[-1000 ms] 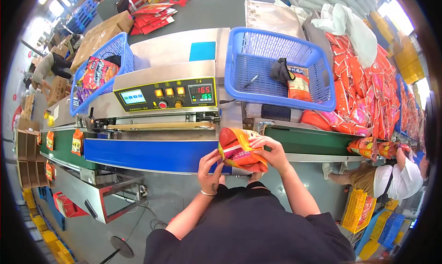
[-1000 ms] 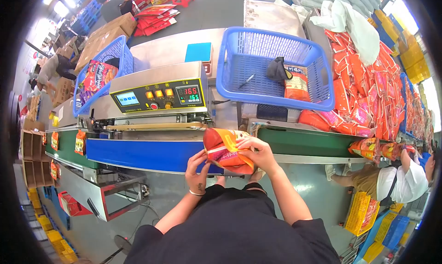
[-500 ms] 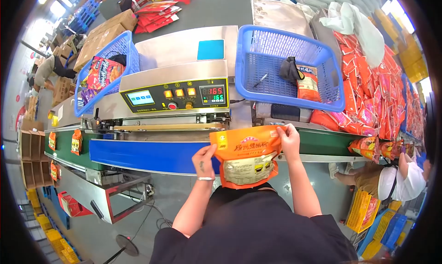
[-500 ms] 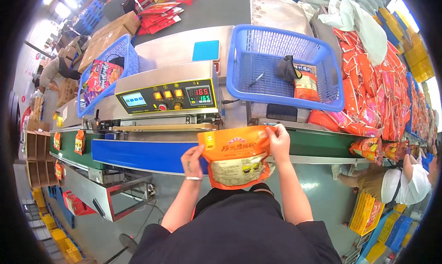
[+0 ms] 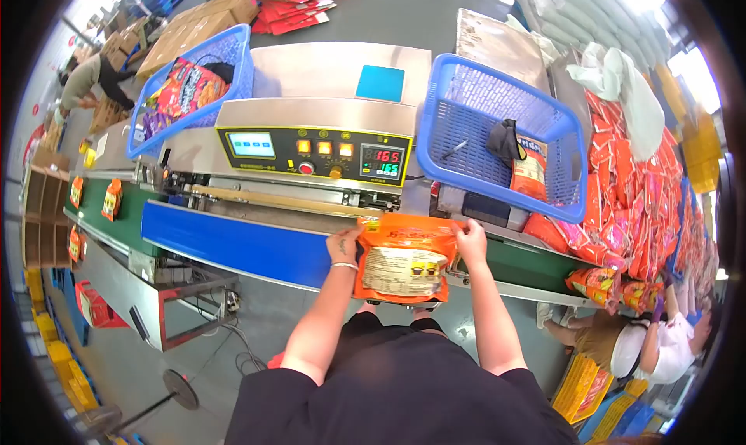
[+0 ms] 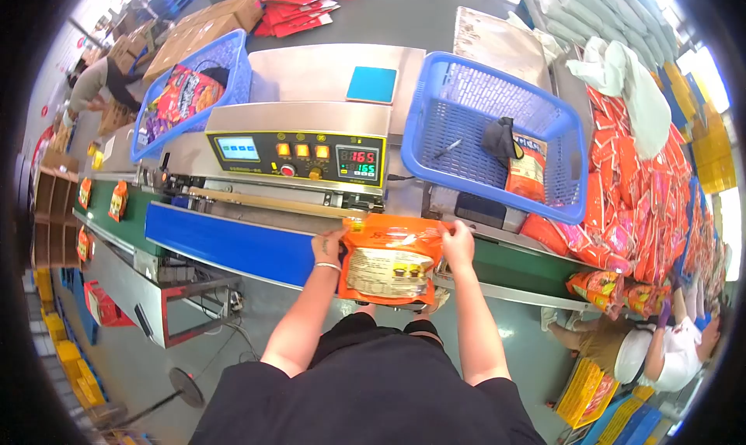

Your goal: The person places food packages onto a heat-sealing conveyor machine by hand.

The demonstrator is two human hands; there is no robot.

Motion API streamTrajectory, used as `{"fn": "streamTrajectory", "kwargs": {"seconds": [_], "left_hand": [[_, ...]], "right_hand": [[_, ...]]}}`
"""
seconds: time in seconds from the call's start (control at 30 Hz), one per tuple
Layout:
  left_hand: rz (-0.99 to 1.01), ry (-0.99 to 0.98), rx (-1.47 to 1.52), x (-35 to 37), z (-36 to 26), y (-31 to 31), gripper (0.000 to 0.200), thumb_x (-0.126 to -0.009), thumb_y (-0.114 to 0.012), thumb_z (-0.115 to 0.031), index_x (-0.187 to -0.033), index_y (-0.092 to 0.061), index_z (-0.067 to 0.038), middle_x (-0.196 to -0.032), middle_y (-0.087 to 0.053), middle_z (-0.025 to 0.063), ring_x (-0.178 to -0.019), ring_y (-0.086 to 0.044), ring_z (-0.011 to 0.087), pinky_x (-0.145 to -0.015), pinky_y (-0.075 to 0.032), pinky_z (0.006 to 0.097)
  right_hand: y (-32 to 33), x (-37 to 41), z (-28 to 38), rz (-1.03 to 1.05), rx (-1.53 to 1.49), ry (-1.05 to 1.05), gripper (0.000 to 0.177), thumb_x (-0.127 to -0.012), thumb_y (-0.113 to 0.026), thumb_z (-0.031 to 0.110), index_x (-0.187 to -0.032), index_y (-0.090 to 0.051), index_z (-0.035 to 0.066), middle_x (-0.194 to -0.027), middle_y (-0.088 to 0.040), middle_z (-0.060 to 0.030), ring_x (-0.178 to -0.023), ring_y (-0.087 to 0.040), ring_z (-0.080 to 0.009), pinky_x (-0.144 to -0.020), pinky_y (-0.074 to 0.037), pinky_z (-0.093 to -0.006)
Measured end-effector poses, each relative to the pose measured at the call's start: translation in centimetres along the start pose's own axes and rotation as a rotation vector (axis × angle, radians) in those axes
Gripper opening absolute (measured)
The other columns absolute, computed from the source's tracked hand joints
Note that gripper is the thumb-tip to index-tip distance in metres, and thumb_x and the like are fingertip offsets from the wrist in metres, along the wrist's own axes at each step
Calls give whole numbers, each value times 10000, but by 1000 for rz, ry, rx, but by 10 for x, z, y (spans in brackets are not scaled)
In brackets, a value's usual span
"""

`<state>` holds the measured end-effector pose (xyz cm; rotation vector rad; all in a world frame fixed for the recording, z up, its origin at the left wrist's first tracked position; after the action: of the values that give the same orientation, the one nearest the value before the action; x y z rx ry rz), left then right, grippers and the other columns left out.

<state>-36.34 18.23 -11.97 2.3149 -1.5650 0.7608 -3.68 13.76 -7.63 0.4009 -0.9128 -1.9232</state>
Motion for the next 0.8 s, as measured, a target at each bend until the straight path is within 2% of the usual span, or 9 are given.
{"fn": "streamTrajectory", "kwargs": {"seconds": [0.17,0.23,0.33,0.43,0.5,0.53,0.63,0.7,0.8], "left_hand": [[-57,-11,-105,-37,-34,67,112,-718,-715,-101,-776,-671,-16,-573,-533,-6,-419,-385,70,-392,-273,230],[-18,-16,-110,-59,-43,93,163,-749,-703,-133,-854,-686,-9,-597,-555,-4,-445,-410,64,-412,-298,222],[-94,-127,-169,-87,-67,143,131,-747,-709,-128,-811,-688,-15,-597,-550,-14,-495,-458,70,-448,-328,213],[-237,-176,50,-54,-110,163,187,-760,-655,-58,-935,-617,-3,-816,-615,65,-673,-560,140,-551,-479,267],[-300,-466,-23,-53,-119,189,234,-855,-558,-77,-1066,-565,24,-1048,-581,92,-917,-549,189,-741,-490,307],[-395,-716,-440,-44,-132,191,257,-875,-559,-122,-1085,-563,27,-1056,-587,101,-948,-548,195,-808,-471,309],[-305,-1053,-444,-1,-123,132,221,-879,-554,-70,-1078,-568,28,-1061,-588,102,-956,-548,189,-849,-449,292],[-48,-962,-178,21,-93,69,217,-858,-523,-3,-1070,-563,24,-1039,-583,73,-913,-537,180,-833,-437,282],[359,-775,-322,105,-66,-56,178,-892,-510,-16,-1056,-575,6,-1036,-585,95,-833,-558,181,-771,-461,272]], "right_hand": [[-63,2,48,248,-170,-30,259,-740,-732,195,-756,-594,-23,-646,-595,-54,-532,-560,-129,-498,-472,-273],[-81,17,67,400,-502,-260,184,-778,-683,122,-793,-561,-14,-687,-600,-82,-562,-616,-173,-501,-531,-302],[-102,36,70,535,-675,-312,114,-826,-603,75,-813,-527,-9,-711,-599,-119,-631,-661,-234,-522,-563,-351],[-72,59,63,555,-656,-325,133,-833,-603,93,-806,-508,4,-690,-610,-109,-631,-664,-228,-506,-547,-335],[-51,68,33,442,-658,-212,171,-816,-649,119,-827,-513,17,-677,-605,-93,-597,-639,-170,-500,-525,-301],[-26,72,20,410,-678,-196,173,-820,-645,128,-830,-513,18,-708,-604,-86,-606,-624,-146,-507,-516,-286],[61,63,-47,-1,-483,-35,186,-774,-665,136,-887,-563,29,-796,-591,-69,-695,-602,-135,-607,-498,-300],[145,65,-90,-359,-277,-19,219,-721,-683,124,-904,-588,49,-876,-588,-80,-767,-589,-173,-687,-478,-321],[284,90,-119,-833,248,9,485,-652,-747,199,-1072,-538,76,-1059,-567,-109,-1019,-513,-311,-919,-374,-415]]}}
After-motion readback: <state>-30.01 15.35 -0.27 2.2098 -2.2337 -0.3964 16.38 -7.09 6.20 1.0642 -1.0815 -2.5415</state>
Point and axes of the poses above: each hand's wrist, its own x-axis away from the middle knuckle, its own y-axis out of the back of the hand, z = x × y, the point moved 6 cm from there along -x, towards the middle knuckle
